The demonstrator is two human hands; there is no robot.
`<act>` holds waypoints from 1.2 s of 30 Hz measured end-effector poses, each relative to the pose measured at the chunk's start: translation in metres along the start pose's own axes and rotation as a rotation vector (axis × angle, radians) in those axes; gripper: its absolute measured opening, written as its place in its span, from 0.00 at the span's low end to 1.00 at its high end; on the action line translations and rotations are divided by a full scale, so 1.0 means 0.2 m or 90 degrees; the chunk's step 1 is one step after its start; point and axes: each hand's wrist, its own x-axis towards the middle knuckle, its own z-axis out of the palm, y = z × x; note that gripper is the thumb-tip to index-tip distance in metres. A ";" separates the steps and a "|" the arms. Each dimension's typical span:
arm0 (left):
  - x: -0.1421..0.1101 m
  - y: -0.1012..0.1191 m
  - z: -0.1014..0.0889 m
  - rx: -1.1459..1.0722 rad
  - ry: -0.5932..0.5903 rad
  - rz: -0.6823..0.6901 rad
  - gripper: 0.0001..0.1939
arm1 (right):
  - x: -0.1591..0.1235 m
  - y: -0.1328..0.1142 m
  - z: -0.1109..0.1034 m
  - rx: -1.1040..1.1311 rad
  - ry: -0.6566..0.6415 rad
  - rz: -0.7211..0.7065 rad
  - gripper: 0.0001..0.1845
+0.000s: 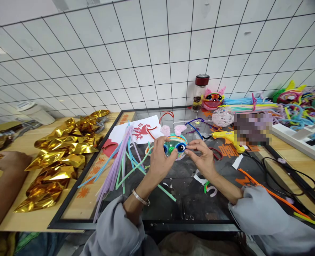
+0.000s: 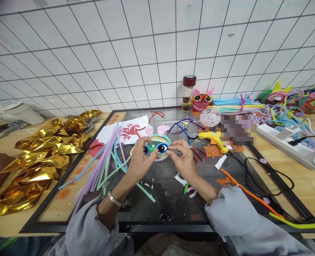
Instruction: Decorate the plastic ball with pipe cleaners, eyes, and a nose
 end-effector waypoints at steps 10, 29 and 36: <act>0.00 -0.01 0.00 -0.004 0.001 0.000 0.15 | -0.04 0.02 0.00 0.033 -0.007 0.026 0.09; 0.00 -0.01 0.00 -0.005 0.001 -0.004 0.15 | -0.07 0.03 0.00 0.039 0.001 0.060 0.14; 0.00 0.00 -0.01 -0.005 -0.004 -0.004 0.15 | -0.03 0.00 0.00 0.019 0.011 0.059 0.06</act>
